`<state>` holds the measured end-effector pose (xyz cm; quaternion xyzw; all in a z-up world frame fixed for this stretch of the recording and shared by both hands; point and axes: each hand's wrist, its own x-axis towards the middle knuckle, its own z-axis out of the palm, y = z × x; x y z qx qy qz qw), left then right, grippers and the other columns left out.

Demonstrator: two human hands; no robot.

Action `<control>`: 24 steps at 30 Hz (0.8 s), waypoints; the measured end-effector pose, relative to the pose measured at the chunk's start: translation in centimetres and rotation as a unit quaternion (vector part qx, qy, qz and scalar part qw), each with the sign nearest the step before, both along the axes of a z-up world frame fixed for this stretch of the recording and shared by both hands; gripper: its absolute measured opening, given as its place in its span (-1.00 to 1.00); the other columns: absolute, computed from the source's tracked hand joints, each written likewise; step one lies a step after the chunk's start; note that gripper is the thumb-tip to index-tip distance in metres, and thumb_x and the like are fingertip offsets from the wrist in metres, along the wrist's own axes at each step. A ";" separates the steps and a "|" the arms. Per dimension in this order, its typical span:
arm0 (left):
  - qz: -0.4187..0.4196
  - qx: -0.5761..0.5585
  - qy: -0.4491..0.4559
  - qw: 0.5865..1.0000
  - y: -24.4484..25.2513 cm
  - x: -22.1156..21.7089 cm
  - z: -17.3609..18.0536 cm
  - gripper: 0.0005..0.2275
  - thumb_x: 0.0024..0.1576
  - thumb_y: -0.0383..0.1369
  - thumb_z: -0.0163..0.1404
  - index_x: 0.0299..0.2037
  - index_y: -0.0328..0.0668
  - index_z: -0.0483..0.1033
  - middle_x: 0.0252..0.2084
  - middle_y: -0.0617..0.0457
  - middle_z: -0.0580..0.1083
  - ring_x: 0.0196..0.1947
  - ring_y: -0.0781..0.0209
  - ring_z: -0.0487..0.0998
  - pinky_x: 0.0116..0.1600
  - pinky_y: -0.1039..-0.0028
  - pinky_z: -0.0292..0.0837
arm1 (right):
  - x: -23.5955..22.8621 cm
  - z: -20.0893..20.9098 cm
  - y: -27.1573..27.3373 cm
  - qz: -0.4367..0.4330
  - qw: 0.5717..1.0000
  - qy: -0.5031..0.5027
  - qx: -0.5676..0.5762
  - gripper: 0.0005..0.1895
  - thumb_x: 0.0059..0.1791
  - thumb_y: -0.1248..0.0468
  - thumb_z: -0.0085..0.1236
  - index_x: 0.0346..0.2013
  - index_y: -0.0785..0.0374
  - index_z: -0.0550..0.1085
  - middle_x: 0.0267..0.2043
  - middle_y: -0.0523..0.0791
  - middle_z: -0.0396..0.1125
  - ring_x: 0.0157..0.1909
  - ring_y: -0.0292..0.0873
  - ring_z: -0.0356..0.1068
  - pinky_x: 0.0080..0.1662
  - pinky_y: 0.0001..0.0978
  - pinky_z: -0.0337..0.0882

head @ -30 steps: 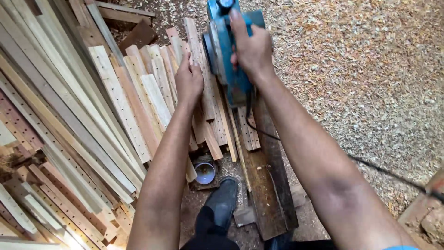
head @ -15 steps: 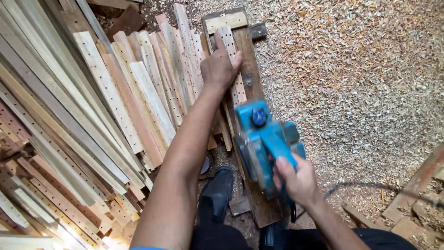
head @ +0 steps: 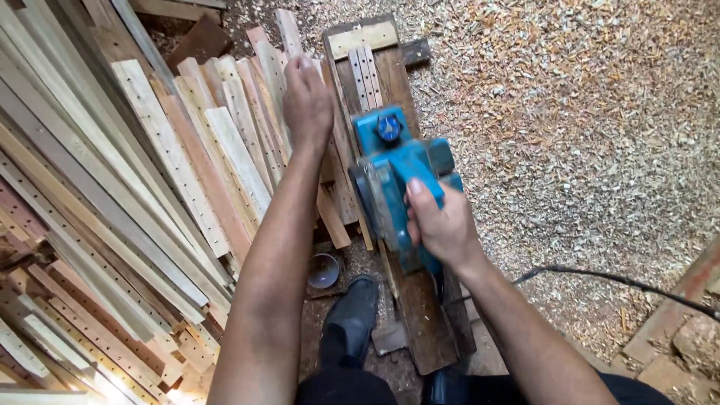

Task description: Planing wooden slats using an electric hand planer on a workshop floor

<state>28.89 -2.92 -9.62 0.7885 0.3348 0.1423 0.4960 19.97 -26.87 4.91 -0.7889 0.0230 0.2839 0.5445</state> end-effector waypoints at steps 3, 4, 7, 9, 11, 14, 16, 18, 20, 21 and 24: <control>0.062 -0.009 -0.027 0.998 0.6 -0.5 -1.5 -0.51 0.28 -0.03 -0.42 0.18 -0.15 0.40 0.05 -0.14 0.58 0.03 -0.07 0.58 0.07 0.21 0.43 | 4.2 0.3 3.4 -0.025 1.000 -0.010 -0.012 -0.49 0.03 -0.16 -0.10 -0.51 0.18 0.41 -0.72 -0.14 0.24 -0.73 -0.23 0.31 -0.64 -0.39 0.32; 0.063 -0.008 -0.027 0.998 0.5 -0.9 -1.2 -0.51 0.28 -0.03 -0.42 0.18 -0.15 0.40 0.05 -0.14 0.58 0.03 -0.07 0.58 0.07 0.21 0.43 | 5.7 0.5 4.6 -0.024 1.000 -0.010 -0.011 -0.49 0.03 -0.16 -0.10 -0.51 0.18 0.41 -0.72 -0.14 0.24 -0.73 -0.23 0.31 -0.64 -0.39 0.32; 0.066 -0.047 -0.021 0.996 -0.3 -2.0 -0.9 -0.56 0.28 -0.08 -0.38 0.16 -0.13 0.42 -0.21 0.08 0.55 -0.28 0.23 0.53 -0.12 0.34 0.45 | 10.0 0.6 8.1 -0.036 0.999 -0.035 -0.009 -0.49 0.03 -0.17 -0.12 -0.53 0.16 0.40 -0.71 -0.18 0.24 -0.75 -0.26 0.29 -0.68 -0.41 0.29; 0.043 -0.065 -0.031 0.997 -0.8 -2.7 -1.4 -0.68 0.29 -0.27 -0.27 0.17 -0.23 0.34 0.14 -0.06 0.44 -0.53 0.45 0.34 -0.51 0.54 0.31 | 12.7 0.4 10.3 -0.045 0.995 -0.080 0.032 -0.47 -0.01 -0.22 -0.12 -0.53 0.15 0.40 -0.70 -0.19 0.26 -0.75 -0.30 0.31 -0.70 -0.44 0.32; 0.037 -0.059 -0.012 0.998 -1.8 -3.7 0.3 -0.72 0.25 -0.31 -0.26 0.09 -0.23 0.34 0.08 -0.09 0.47 -0.49 0.33 0.39 -0.40 0.40 0.32 | 14.8 0.6 12.3 -0.073 0.993 -0.084 0.026 -0.45 -0.11 -0.30 -0.12 -0.56 0.12 0.36 -0.69 -0.18 0.27 -0.74 -0.31 0.34 -0.71 -0.43 0.34; 0.005 -0.072 0.029 0.997 -3.7 -5.9 2.1 -0.82 0.27 -0.36 -0.27 0.00 -0.21 0.28 -0.21 -0.02 0.46 -0.51 0.25 0.42 -0.42 0.35 0.30 | 16.1 1.1 12.5 -0.120 0.990 -0.074 0.031 -0.43 -0.17 -0.34 -0.08 -0.60 0.11 0.33 -0.69 -0.18 0.25 -0.74 -0.33 0.33 -0.71 -0.42 0.32; -0.010 -0.090 0.049 0.995 -5.0 -6.9 1.9 -0.87 0.34 -0.36 -0.28 -0.02 -0.18 0.24 -0.44 0.09 0.43 -0.56 0.27 0.41 -0.56 0.44 0.26 | 15.8 1.7 11.0 -0.126 0.989 -0.063 0.044 -0.44 -0.14 -0.30 -0.05 -0.62 0.14 0.33 -0.71 -0.19 0.23 -0.75 -0.34 0.28 -0.72 -0.41 0.29; -0.064 -0.066 0.084 0.992 -6.9 -8.0 0.6 -0.83 0.35 -0.38 -0.31 0.07 -0.19 0.23 -0.54 0.26 0.27 -0.73 0.42 0.18 -0.73 0.54 0.00 | 14.1 2.1 7.8 -0.153 0.985 -0.016 0.079 -0.45 -0.11 -0.27 0.02 -0.44 0.19 0.43 -0.66 -0.20 0.24 -0.74 -0.35 0.22 -0.70 -0.44 0.27; -0.129 -0.011 0.125 0.984 -8.5 -8.1 1.2 -0.78 0.31 -0.25 -0.18 0.04 -0.15 0.16 -0.56 0.31 0.22 -0.74 0.46 0.18 -0.74 0.57 0.06 | 12.2 4.1 5.2 -0.144 0.988 0.003 0.056 -0.46 -0.04 -0.25 -0.03 -0.39 0.20 0.44 -0.63 -0.20 0.23 -0.71 -0.35 0.22 -0.67 -0.45 0.29; -0.198 0.045 0.162 0.966 -9.5 -7.9 1.5 -0.66 0.28 -0.12 -0.04 0.00 -0.10 0.08 -0.58 0.35 0.17 -0.75 0.50 0.18 -0.76 0.61 0.13 | 11.3 5.2 3.6 -0.140 0.989 0.019 0.033 -0.46 0.03 -0.22 -0.08 -0.35 0.21 0.45 -0.60 -0.20 0.22 -0.68 -0.34 0.23 -0.63 -0.46 0.30; -0.238 0.129 0.185 0.945 -11.7 -8.6 2.0 -0.54 0.11 -0.02 -0.07 -0.01 -0.19 0.12 -0.34 -0.32 0.54 -0.33 -0.43 0.65 -0.16 -0.21 0.54 | 9.3 2.9 -0.2 -0.157 0.986 -0.036 0.044 -0.35 0.07 -0.23 0.01 -0.23 0.40 0.48 -0.53 -0.03 0.28 -0.69 -0.24 0.36 -0.64 -0.35 0.45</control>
